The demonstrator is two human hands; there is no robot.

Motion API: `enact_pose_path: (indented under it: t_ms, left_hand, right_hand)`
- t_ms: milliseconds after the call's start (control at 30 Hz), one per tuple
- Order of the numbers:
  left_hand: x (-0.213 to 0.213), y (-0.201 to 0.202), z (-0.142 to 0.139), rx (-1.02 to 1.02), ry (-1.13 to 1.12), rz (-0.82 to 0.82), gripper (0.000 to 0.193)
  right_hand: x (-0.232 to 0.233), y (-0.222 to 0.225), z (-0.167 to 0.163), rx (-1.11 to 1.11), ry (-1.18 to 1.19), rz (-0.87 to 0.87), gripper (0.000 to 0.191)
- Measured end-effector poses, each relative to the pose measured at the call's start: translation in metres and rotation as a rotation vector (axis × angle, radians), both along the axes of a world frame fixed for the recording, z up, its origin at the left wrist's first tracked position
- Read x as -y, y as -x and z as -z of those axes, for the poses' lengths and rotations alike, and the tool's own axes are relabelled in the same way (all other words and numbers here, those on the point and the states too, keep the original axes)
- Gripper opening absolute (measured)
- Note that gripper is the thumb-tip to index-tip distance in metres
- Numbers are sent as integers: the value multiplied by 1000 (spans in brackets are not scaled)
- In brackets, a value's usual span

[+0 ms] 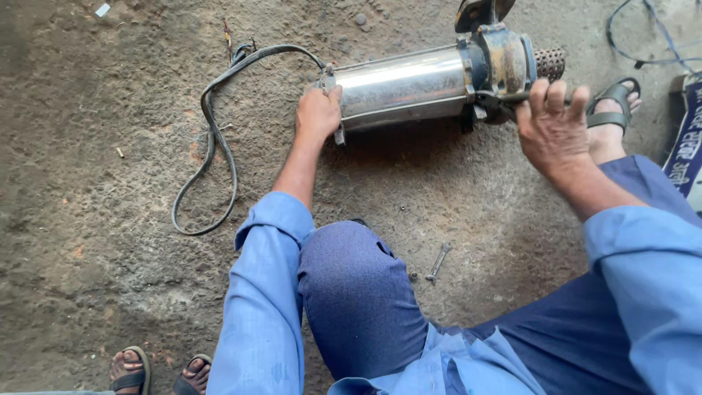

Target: The person sits on the ground and uses a wrench and pliers to loosen and tighten bolts on a cylindrical submersible motor. They rotate the motor to access different bolt locations and continue adjusting fasteners while two other people watch nearby.

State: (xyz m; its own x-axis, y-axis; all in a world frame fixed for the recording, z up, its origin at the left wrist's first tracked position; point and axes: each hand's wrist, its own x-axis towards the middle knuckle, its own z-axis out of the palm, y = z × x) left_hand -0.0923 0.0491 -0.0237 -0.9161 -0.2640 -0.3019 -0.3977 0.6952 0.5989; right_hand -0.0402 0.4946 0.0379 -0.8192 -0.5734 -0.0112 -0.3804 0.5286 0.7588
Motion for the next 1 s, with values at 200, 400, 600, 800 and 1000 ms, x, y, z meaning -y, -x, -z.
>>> enact_pose_path:
  t_ms: [200, 400, 600, 800, 1000]
  left_hand:
    - [-25, -91, 37, -296, -31, 39, 32]
    - [-31, -132, 74, -539, -81, 100, 35]
    - [-24, -131, 78, -609, -38, 192, 42]
    - [-20, -121, 55, -624, -68, 165, 27]
    - [-2, -30, 25, 6, -15, -84, 45]
  right_hand:
    - [0, 35, -47, 281, -102, 149, 44]
    - [47, 75, -86, 393, -303, 171, 39]
    - [69, 89, -90, 427, -412, 142, 35]
    - [51, 84, -68, 444, -319, 138, 30]
    - [17, 2, -12, 39, 34, -28, 31]
